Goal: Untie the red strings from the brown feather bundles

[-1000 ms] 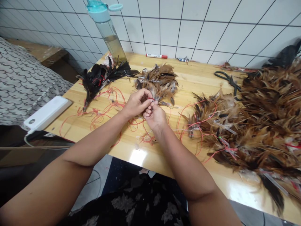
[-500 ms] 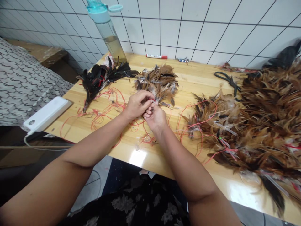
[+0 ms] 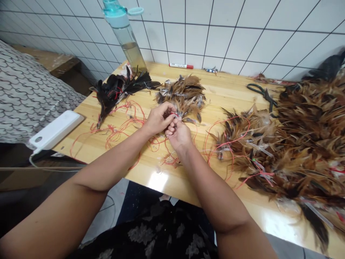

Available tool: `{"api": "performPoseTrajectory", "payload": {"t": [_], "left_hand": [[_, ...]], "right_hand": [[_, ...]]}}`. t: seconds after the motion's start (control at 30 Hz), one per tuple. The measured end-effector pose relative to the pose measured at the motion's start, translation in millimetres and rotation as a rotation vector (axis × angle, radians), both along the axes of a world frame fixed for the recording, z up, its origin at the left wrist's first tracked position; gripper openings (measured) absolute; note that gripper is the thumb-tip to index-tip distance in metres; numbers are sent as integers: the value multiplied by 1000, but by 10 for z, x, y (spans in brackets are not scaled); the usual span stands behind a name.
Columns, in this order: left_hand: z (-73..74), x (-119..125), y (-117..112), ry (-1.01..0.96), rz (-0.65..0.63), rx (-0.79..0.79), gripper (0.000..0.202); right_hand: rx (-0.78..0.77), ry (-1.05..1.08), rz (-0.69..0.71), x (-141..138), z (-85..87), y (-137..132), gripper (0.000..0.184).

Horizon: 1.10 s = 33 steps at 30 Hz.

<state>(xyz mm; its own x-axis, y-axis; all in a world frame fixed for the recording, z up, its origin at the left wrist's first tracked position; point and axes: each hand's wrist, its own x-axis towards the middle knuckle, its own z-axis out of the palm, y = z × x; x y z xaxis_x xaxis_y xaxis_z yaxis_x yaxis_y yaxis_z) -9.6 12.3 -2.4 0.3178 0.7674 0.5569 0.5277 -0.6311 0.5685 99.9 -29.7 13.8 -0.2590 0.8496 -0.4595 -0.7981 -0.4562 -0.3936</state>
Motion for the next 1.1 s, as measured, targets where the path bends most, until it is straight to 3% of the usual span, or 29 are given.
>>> {"api": "performPoseTrajectory", "payload": {"t": [0.3, 0.7, 0.97, 1.1], "left_hand": [[21, 2, -28, 61, 55, 58, 11], [39, -47, -42, -42, 25, -136, 15], [77, -69, -43, 20, 16, -103, 13], [88, -63, -56, 38, 2, -8, 14]], "right_hand": [[-16, -33, 3, 3, 11, 14, 30], [42, -70, -7, 7, -44, 37, 22], [62, -48, 24, 32, -31, 44, 21], [60, -34, 21, 32, -47, 48, 21]]}}
